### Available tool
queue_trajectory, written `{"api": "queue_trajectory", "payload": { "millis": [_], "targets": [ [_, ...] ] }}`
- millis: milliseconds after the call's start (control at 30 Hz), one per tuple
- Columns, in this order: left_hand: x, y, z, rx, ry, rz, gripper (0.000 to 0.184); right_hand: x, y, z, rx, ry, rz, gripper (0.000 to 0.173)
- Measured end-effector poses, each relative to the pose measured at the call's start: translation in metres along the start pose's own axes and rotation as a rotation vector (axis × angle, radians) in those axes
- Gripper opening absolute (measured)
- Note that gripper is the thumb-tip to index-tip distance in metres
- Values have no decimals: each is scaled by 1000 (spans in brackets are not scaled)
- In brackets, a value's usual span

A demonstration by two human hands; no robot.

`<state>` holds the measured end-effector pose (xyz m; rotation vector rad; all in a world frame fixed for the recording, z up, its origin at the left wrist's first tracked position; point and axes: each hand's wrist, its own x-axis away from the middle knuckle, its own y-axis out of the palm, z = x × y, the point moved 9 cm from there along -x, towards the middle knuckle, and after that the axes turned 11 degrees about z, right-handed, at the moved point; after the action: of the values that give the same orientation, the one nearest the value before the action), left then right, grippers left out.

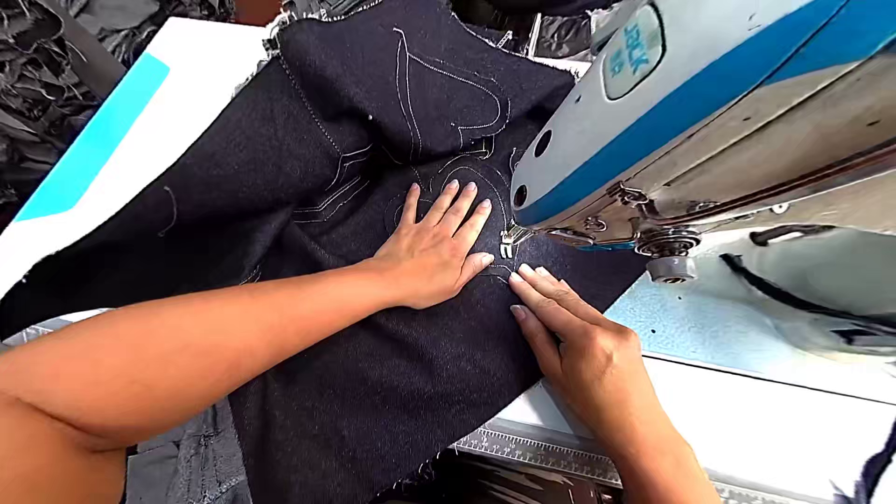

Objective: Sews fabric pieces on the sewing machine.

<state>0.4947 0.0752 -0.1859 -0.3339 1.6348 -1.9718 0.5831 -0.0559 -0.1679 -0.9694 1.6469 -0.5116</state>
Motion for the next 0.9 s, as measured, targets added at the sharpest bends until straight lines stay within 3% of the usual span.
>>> {"api": "queue_trajectory", "payload": {
  "millis": [667,800,900],
  "targets": [
    [-17,-2,-11,11,-11,27,67,-7,7,10,-26,64,94,33],
    [-3,-17,-14,52,-144,-74,70,0,-10,10,-33,72,137,31],
    [36,-40,-5,-26,-246,-189,70,30,-40,12,20,95,194,30]
  ]
}}
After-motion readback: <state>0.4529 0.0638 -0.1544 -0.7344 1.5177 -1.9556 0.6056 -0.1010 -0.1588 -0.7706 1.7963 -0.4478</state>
